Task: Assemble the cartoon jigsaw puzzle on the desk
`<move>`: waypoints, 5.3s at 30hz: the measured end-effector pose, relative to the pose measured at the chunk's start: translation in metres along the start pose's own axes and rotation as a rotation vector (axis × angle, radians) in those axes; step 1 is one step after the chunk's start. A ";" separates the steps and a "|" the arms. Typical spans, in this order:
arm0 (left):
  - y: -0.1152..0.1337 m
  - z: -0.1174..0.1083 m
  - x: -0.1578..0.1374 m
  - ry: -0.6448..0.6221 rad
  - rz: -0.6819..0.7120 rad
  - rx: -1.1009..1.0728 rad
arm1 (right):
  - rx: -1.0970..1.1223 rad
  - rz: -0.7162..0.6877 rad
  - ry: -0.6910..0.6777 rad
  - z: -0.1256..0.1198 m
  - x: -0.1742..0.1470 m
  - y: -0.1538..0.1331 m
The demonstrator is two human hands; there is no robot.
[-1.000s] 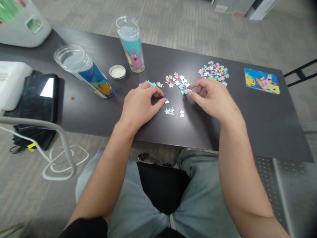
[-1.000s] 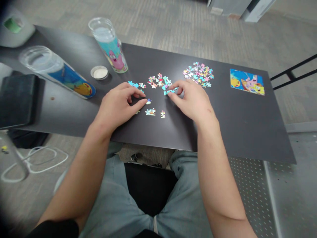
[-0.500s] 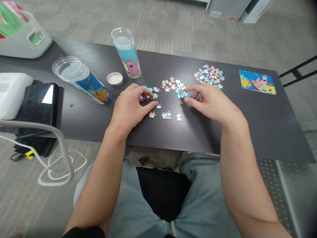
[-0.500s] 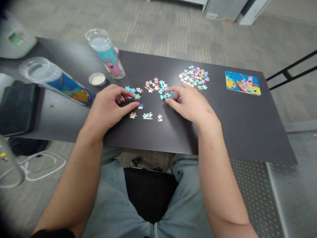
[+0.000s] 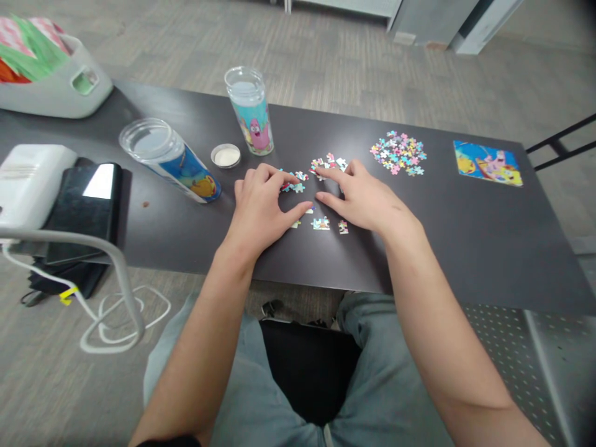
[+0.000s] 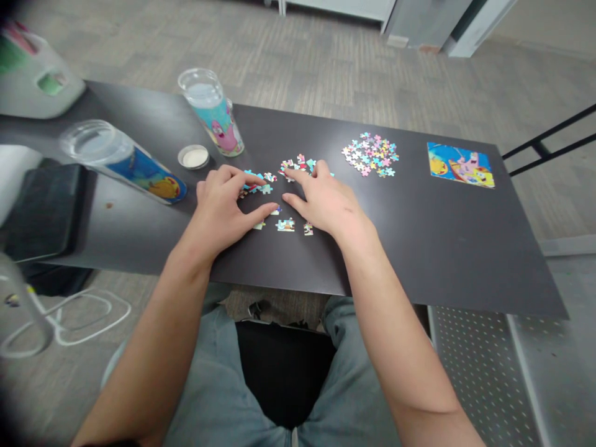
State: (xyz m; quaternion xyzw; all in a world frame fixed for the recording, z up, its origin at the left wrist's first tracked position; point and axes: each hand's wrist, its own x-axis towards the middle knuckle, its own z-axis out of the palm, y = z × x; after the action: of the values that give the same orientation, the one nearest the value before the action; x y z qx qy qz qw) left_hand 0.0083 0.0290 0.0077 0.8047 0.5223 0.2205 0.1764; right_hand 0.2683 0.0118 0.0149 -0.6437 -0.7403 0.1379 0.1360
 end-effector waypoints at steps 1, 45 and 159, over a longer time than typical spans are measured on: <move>0.001 0.000 0.000 0.000 -0.002 0.000 | 0.012 -0.009 -0.010 -0.002 0.000 0.001; 0.005 0.007 -0.004 0.018 0.012 0.006 | 0.046 -0.129 -0.012 -0.016 0.002 0.004; 0.054 0.009 0.001 -0.231 0.201 -0.161 | 0.231 -0.060 -0.149 -0.052 -0.047 0.020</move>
State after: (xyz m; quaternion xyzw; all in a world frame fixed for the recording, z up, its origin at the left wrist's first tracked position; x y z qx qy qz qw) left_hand 0.0546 0.0088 0.0280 0.8560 0.3964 0.1842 0.2760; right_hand 0.3124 -0.0301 0.0544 -0.5893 -0.7466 0.2654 0.1577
